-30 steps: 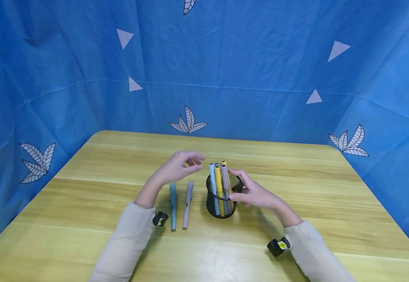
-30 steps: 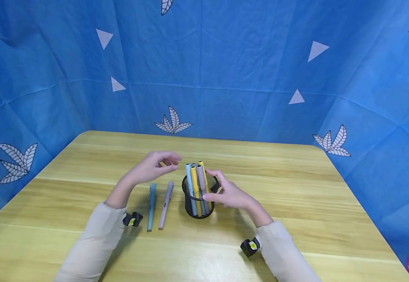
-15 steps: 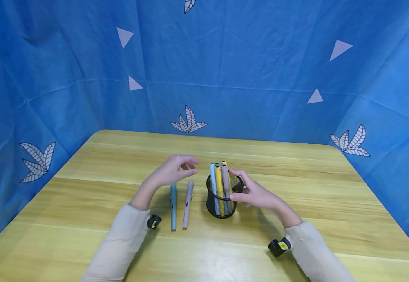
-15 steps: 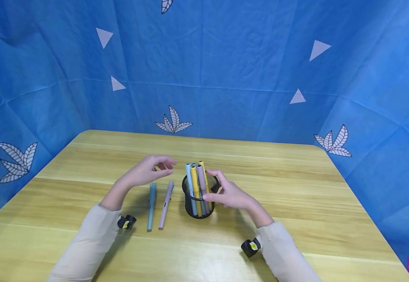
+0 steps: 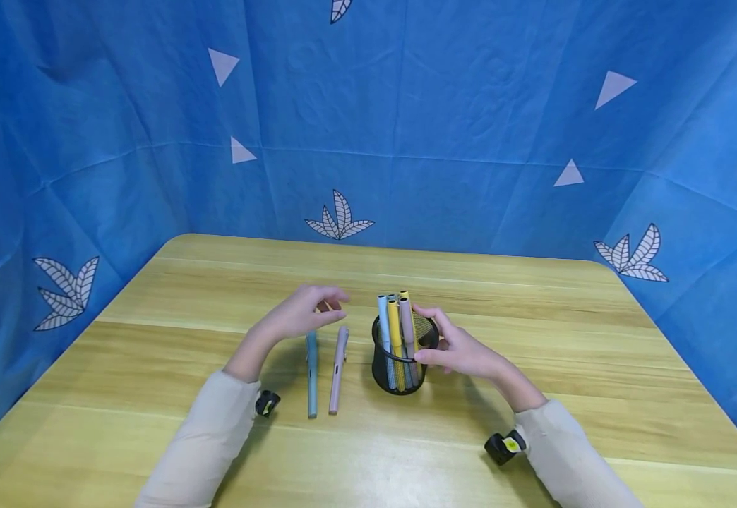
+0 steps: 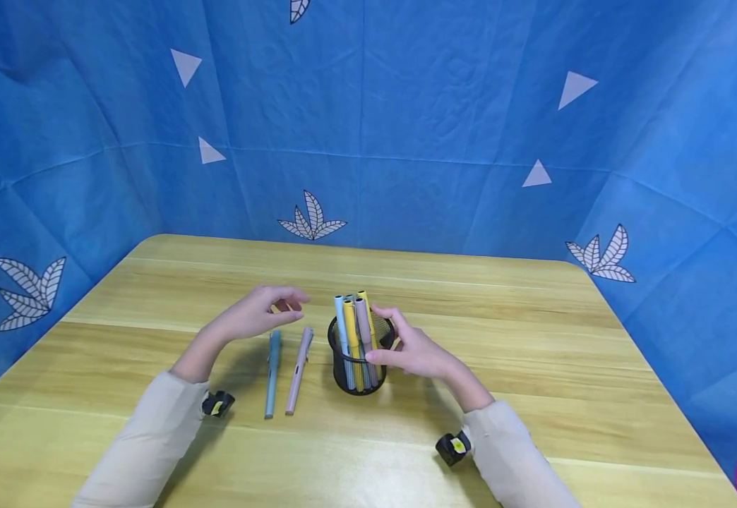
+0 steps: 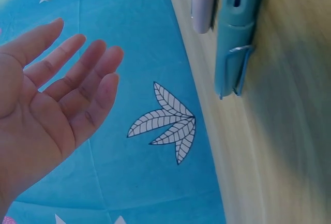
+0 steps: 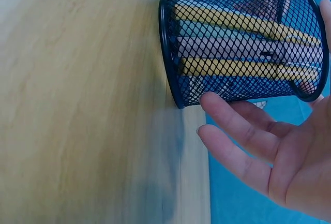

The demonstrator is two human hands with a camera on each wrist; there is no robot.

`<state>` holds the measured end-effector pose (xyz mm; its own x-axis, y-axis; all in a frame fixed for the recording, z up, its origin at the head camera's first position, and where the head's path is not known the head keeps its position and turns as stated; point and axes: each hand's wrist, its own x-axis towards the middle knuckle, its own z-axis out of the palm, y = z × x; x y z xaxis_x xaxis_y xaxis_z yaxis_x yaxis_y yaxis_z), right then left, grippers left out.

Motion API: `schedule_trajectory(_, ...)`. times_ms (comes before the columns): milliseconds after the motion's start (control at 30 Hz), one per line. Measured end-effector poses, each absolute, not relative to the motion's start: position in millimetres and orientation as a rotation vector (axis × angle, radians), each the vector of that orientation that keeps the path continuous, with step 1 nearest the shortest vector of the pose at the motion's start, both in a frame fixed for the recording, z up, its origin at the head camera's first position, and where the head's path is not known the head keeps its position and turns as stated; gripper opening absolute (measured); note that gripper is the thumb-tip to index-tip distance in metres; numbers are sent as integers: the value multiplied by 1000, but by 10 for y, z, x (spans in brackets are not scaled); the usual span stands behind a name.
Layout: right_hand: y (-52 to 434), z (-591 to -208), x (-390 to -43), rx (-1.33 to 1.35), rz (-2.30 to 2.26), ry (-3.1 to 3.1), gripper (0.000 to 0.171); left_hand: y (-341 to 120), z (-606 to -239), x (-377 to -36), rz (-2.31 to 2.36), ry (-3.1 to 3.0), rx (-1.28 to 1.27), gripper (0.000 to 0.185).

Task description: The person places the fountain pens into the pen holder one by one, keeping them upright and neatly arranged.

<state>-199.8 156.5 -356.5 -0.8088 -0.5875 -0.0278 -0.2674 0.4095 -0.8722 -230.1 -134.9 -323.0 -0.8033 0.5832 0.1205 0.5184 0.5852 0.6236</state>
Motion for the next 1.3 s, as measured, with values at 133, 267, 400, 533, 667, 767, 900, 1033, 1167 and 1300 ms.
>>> schedule_trajectory(133, 1570, -3568, -2001, -755, -1356, 2347, 67, -1368, -3246, -2299, 1000, 2713, 929, 28)
schedule_trajectory(267, 1572, -3571, -2007, -762, -1358, 2351, 67, -1392, -3276, -2306, 998, 2705, 914, 29)
schedule_trajectory(400, 1570, -3566, -2001, -746, -1350, 2357, 67, -1429, -3307, -2309, 990, 2699, 904, 30)
schedule_trajectory(533, 1567, -3564, -1996, -730, -1346, 2360, 66, -1456, -3326, -2304, 962, 2703, 899, 29)
schedule_trajectory(667, 1565, -3570, -1997, -746, -1350, 2358, 66, -1476, -3342, -2295, 958, 2694, 872, 29)
schedule_trajectory(767, 1563, -3576, -1999, -756, -1355, 2355, 66, -1492, -3361, -2293, 974, 2676, 865, 29)
schedule_trajectory(900, 1559, -3576, -1996, -753, -1353, 2359, 66, -1515, -3385, -2288, 992, 2651, 898, 29)
schedule_trajectory(1033, 1558, -3577, -1998, -756, -1349, 2363, 66, -1529, -3415, -2285, 1005, 2629, 914, 29)
schedule_trajectory(1167, 1555, -3575, -1995, -753, -1344, 2368, 66, -1535, -3449, -2288, 995, 2606, 895, 31)
schedule_trajectory(1300, 1555, -3571, -1990, -737, -1349, 2357, 68, -1535, -3481, -2300, 957, 2587, 909, 32)
